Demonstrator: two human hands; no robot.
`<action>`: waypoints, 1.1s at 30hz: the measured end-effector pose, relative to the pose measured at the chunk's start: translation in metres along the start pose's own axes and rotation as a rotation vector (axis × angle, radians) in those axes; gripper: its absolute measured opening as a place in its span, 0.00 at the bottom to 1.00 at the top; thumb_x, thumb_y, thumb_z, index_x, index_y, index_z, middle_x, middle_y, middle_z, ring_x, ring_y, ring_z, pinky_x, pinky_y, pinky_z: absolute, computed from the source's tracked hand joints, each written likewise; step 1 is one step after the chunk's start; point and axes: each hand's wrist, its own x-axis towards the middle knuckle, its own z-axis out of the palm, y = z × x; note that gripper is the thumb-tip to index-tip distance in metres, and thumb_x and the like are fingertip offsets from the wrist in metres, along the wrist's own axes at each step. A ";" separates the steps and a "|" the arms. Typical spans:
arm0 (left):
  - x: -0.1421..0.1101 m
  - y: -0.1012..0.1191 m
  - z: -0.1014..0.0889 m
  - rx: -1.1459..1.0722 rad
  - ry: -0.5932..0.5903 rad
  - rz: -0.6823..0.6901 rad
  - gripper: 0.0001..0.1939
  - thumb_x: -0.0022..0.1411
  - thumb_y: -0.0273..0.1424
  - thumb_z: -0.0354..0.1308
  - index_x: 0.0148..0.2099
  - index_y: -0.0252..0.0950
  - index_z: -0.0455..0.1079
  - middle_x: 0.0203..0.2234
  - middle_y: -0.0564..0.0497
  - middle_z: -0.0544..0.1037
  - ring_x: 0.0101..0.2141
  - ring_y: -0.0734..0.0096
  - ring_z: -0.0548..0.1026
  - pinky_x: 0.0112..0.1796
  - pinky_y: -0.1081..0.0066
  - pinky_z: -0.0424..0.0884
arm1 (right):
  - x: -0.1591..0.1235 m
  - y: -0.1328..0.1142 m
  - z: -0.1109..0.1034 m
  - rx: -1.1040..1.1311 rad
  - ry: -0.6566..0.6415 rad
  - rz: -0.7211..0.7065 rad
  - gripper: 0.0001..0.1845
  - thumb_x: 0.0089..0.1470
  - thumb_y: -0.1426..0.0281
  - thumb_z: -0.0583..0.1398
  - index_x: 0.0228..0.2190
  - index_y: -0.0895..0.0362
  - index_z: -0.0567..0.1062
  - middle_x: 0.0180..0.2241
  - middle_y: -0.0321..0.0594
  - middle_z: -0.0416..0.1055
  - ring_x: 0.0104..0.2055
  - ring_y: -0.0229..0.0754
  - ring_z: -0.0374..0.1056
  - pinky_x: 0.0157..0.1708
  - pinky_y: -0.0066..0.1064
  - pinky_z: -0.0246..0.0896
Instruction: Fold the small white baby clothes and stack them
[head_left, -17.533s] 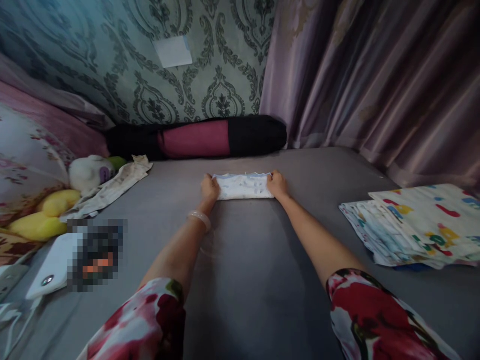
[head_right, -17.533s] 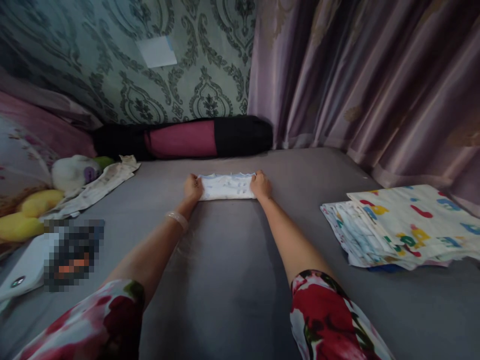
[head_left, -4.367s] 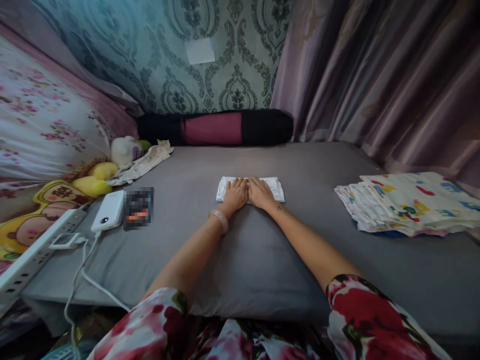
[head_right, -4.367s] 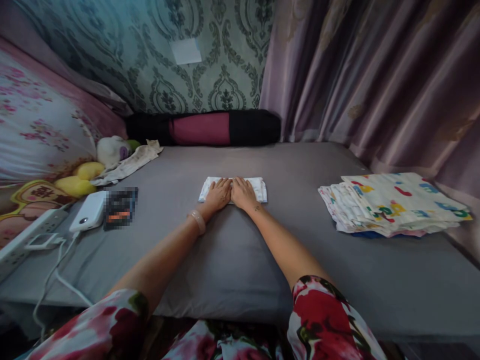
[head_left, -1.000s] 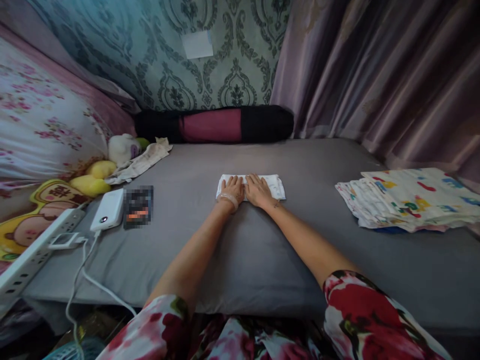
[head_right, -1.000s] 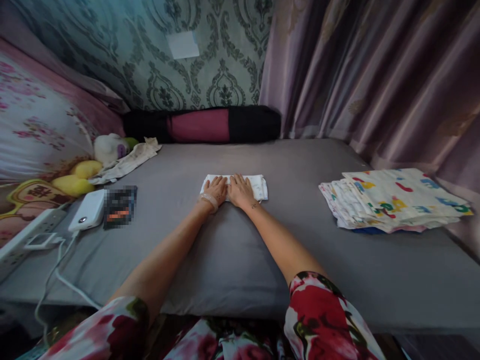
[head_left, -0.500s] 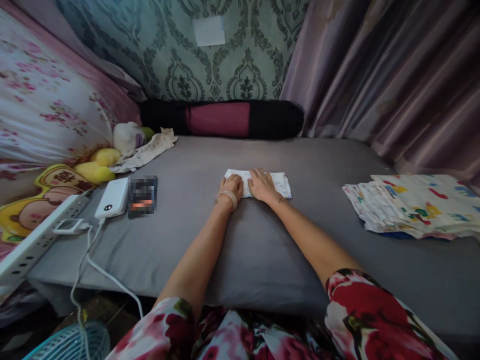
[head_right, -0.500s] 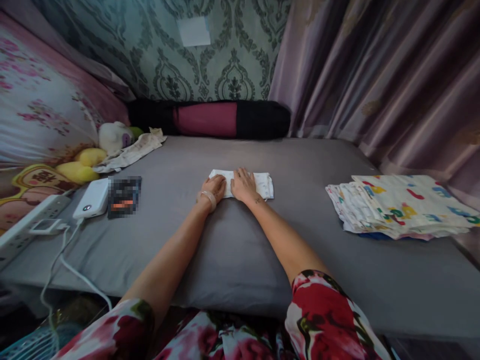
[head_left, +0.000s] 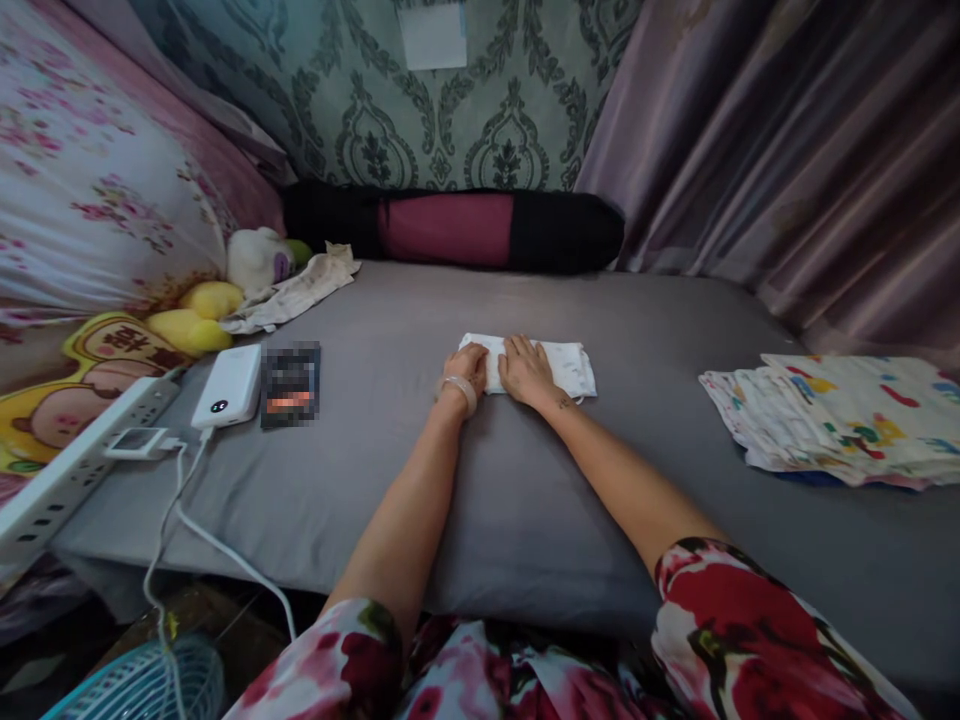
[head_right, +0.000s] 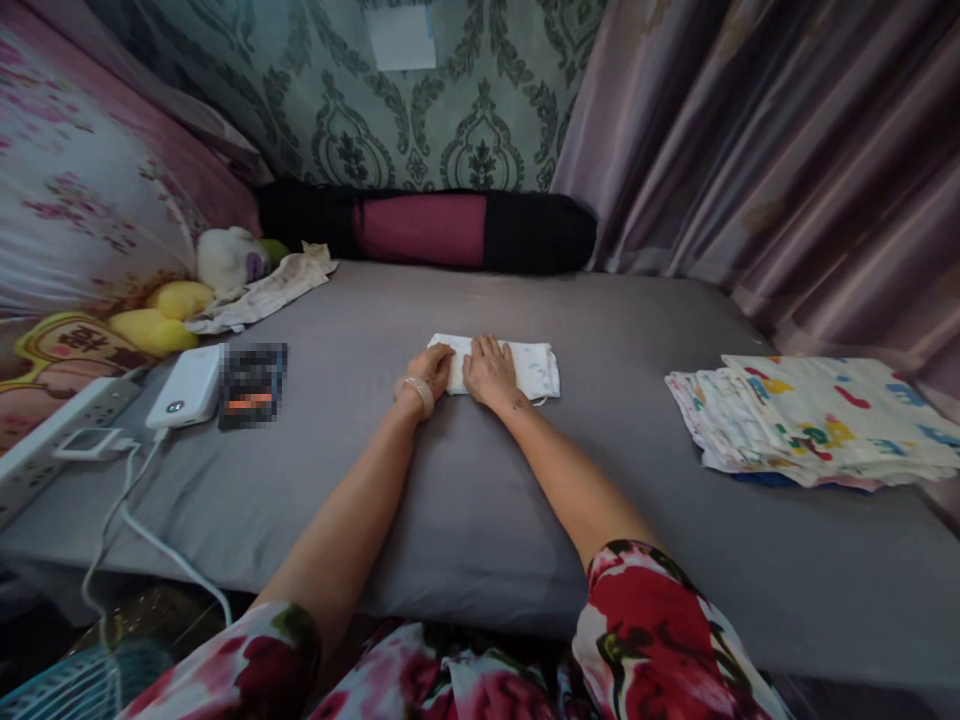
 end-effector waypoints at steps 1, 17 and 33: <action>0.001 0.000 0.000 -0.025 0.006 -0.013 0.18 0.64 0.26 0.47 0.51 0.39 0.74 0.51 0.47 0.76 0.53 0.64 0.72 0.56 0.65 0.65 | 0.001 0.000 -0.001 -0.001 -0.006 0.003 0.28 0.66 0.67 0.43 0.61 0.67 0.62 0.64 0.54 0.56 0.67 0.53 0.48 0.65 0.48 0.39; 0.018 -0.017 -0.010 -0.931 0.310 -0.365 0.12 0.59 0.27 0.53 0.40 0.31 0.77 0.41 0.41 0.81 0.44 0.64 0.78 0.48 0.64 0.72 | 0.009 -0.025 0.003 -0.026 -0.027 0.002 0.29 0.66 0.65 0.42 0.61 0.69 0.60 0.64 0.54 0.56 0.67 0.52 0.47 0.65 0.47 0.36; 0.010 -0.007 -0.032 -1.528 0.378 -0.683 0.06 0.60 0.23 0.55 0.34 0.32 0.73 0.25 0.50 0.77 0.28 0.75 0.77 0.37 0.72 0.73 | 0.019 -0.047 0.003 0.023 -0.016 -0.056 0.27 0.65 0.68 0.44 0.61 0.69 0.60 0.64 0.55 0.56 0.67 0.53 0.49 0.64 0.47 0.38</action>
